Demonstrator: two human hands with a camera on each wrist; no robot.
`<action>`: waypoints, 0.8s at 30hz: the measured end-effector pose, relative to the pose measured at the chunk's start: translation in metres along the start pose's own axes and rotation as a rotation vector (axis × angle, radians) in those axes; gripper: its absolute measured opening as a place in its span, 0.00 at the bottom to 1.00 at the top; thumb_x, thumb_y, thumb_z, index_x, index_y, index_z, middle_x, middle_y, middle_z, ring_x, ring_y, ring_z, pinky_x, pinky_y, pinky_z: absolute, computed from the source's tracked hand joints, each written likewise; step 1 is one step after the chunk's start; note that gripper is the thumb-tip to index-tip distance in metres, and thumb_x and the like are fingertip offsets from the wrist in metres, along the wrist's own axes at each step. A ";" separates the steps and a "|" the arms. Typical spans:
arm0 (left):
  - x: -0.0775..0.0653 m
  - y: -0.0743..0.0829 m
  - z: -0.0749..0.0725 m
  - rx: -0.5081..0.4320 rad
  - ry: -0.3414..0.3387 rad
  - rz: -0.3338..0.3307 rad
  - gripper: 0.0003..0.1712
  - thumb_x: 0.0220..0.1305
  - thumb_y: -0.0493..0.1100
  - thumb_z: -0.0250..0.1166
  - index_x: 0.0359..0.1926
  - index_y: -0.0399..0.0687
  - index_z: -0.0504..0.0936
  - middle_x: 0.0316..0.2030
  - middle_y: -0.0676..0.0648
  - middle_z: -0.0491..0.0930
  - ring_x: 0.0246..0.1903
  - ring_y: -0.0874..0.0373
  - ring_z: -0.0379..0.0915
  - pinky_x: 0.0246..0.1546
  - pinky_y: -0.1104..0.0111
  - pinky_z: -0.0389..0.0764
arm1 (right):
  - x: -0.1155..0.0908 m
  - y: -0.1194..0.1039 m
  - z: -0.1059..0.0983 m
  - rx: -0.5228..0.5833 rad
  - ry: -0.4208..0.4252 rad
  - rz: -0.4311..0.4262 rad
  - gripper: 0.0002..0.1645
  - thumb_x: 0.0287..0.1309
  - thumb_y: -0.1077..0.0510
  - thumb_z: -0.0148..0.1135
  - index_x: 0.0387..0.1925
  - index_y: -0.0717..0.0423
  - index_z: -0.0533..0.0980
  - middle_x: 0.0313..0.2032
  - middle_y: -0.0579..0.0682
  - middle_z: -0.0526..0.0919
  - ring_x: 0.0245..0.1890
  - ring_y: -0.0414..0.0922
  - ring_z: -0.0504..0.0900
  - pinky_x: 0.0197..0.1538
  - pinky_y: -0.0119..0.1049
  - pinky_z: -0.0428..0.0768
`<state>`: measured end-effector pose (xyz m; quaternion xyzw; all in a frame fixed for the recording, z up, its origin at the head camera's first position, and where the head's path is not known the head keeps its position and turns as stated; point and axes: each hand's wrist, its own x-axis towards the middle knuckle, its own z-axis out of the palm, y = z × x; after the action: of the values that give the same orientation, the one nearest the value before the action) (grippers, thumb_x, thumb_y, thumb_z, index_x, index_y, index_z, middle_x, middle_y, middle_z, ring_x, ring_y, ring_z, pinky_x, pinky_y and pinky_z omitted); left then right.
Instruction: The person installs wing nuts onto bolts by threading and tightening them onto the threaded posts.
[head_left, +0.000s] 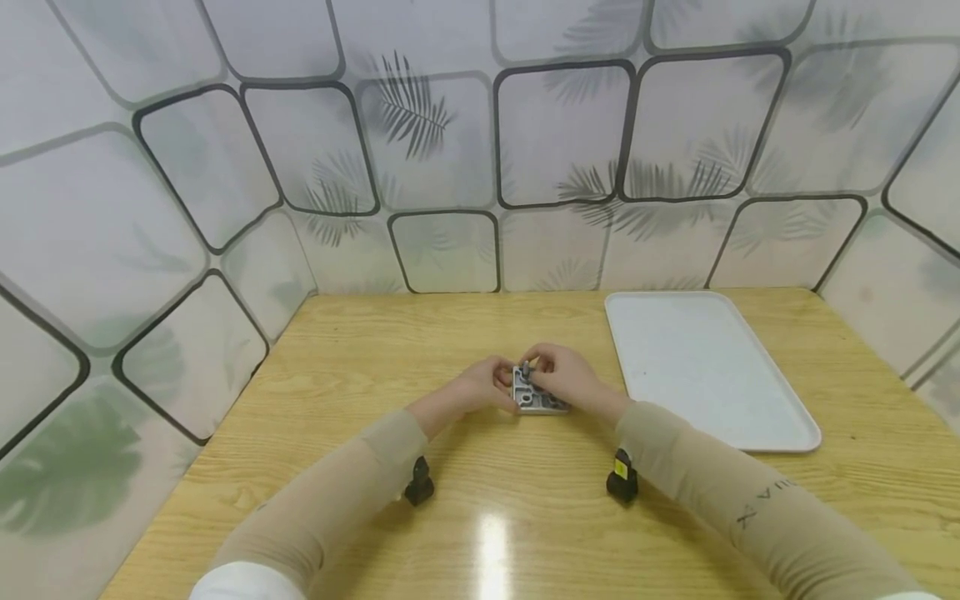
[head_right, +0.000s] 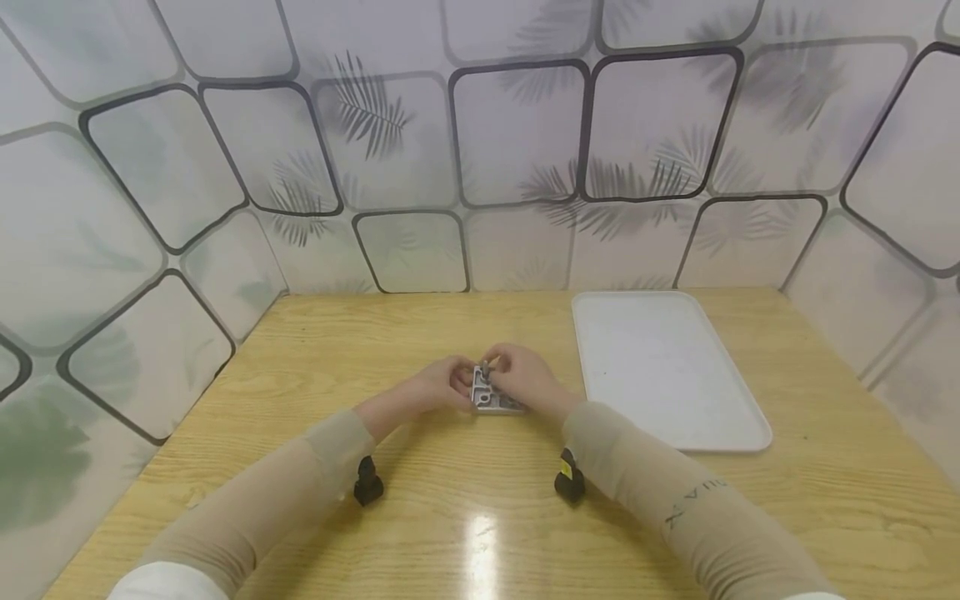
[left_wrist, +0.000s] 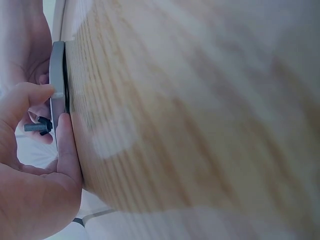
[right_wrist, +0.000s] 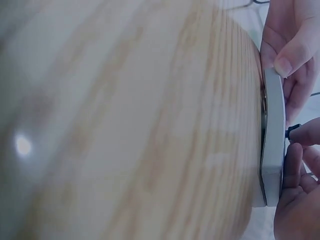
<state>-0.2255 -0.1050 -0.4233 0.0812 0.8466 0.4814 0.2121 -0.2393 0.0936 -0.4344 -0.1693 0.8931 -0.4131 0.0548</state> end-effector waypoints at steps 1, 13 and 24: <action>0.000 0.000 0.000 0.001 0.000 0.001 0.45 0.55 0.30 0.78 0.73 0.36 0.70 0.53 0.41 0.78 0.48 0.54 0.78 0.52 0.68 0.79 | 0.000 0.001 0.001 -0.008 0.005 0.000 0.17 0.65 0.63 0.62 0.54 0.59 0.83 0.33 0.52 0.81 0.31 0.43 0.74 0.35 0.33 0.71; 0.002 0.000 0.001 0.027 0.003 0.007 0.44 0.54 0.30 0.77 0.72 0.35 0.71 0.54 0.41 0.78 0.49 0.53 0.79 0.53 0.68 0.80 | 0.002 -0.004 0.002 -0.078 0.016 0.024 0.12 0.65 0.59 0.67 0.48 0.60 0.83 0.32 0.51 0.81 0.31 0.42 0.74 0.35 0.33 0.70; 0.000 0.001 -0.001 0.048 -0.010 0.002 0.44 0.57 0.32 0.77 0.73 0.35 0.69 0.54 0.41 0.78 0.50 0.53 0.79 0.53 0.68 0.81 | 0.002 -0.008 0.005 -0.137 0.016 0.063 0.09 0.65 0.55 0.68 0.41 0.58 0.81 0.28 0.48 0.79 0.28 0.42 0.74 0.33 0.32 0.71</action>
<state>-0.2261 -0.1048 -0.4223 0.0897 0.8568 0.4605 0.2139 -0.2382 0.0847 -0.4312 -0.1413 0.9246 -0.3503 0.0489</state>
